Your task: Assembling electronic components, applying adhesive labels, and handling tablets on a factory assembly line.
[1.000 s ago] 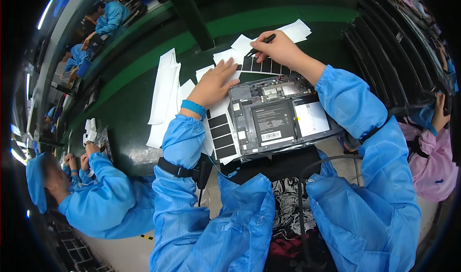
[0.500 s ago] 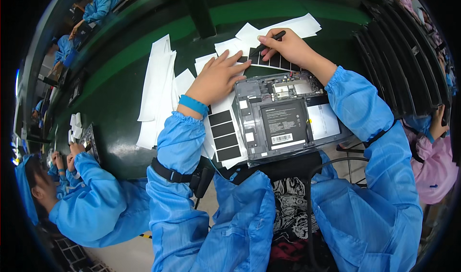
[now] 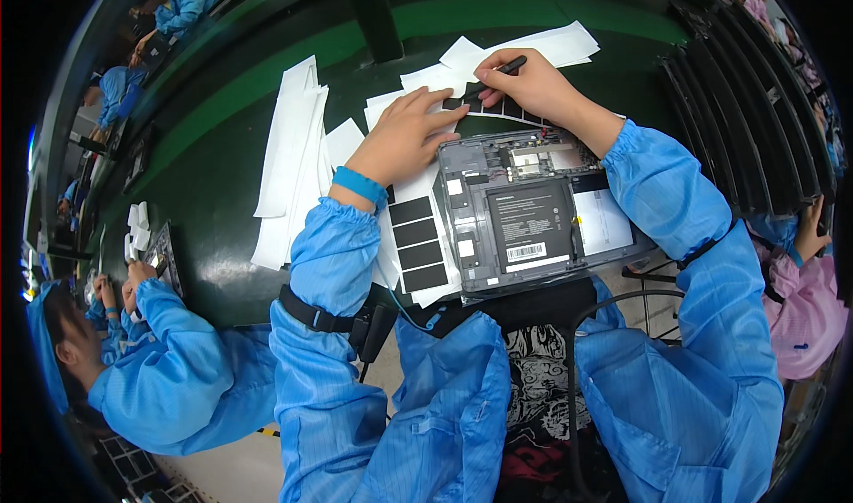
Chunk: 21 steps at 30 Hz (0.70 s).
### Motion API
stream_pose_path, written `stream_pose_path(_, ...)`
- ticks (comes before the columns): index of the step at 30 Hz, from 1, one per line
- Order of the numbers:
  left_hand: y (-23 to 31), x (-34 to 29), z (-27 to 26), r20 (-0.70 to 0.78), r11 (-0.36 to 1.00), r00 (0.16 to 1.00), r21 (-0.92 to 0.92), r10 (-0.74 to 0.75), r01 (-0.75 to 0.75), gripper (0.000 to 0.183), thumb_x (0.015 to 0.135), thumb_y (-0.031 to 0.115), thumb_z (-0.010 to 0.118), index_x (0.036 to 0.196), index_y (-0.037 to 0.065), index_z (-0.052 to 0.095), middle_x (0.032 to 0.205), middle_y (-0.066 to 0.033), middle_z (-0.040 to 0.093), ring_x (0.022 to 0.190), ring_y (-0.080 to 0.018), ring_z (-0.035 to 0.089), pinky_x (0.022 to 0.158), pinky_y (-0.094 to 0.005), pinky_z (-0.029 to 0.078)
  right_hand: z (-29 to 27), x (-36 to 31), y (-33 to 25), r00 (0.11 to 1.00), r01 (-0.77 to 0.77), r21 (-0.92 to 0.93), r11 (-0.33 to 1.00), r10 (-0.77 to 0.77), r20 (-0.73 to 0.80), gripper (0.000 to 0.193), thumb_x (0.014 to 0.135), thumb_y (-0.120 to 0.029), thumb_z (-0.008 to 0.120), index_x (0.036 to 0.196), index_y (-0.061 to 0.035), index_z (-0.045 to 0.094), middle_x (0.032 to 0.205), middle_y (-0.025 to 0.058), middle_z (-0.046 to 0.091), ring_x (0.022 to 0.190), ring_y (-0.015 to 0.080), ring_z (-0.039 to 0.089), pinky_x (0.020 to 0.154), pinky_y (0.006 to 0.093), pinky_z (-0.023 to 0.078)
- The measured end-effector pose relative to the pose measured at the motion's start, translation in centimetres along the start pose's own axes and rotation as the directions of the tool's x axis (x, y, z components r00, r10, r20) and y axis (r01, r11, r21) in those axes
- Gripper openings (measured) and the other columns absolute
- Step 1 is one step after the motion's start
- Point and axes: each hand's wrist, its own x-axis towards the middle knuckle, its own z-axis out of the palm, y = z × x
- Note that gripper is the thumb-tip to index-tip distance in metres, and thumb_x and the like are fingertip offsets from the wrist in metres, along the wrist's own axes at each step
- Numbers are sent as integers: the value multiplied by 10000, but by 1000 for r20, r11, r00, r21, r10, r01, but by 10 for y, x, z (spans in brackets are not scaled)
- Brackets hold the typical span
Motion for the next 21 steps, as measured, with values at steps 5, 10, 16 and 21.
stream_pose_path(5,3,2,-7,-1,994,999,-97,-53,53,437,901,238,617,1323,145,558,1417,-123,468,1350,-365,357,1112,-434,308,-1,1,0,998,46,-45,998,-47,-28,241,902,-199,629,952,34,657,810,128,697,714,175,707,685,260,538)
stream_pose_path(10,-1,-3,-11,97,996,995,-78,-37,45,420,898,211,611,1311,142,574,1450,-123,438,1399,-360,291,1141,-440,257,-2,2,0,998,-22,3,1000,22,-54,248,901,-212,631,917,33,657,790,134,697,698,180,709,678,255,536)
stream_pose_path(16,-4,-3,-8,76,997,997,-79,-1,7,400,887,217,609,1286,183,603,1450,-123,439,1374,-407,316,1125,-506,252,-2,1,-5,999,-48,-18,999,48,-15,250,902,-220,634,879,28,655,785,132,696,702,181,711,663,254,538)
stream_pose_path(21,-1,-3,-12,95,999,995,-50,-3,8,399,894,163,599,1293,155,594,1451,-123,436,1383,-382,309,1131,-449,271,1,2,1,999,-32,-2,999,32,0,229,900,-195,627,883,32,655,798,129,696,716,180,713,661,249,541)
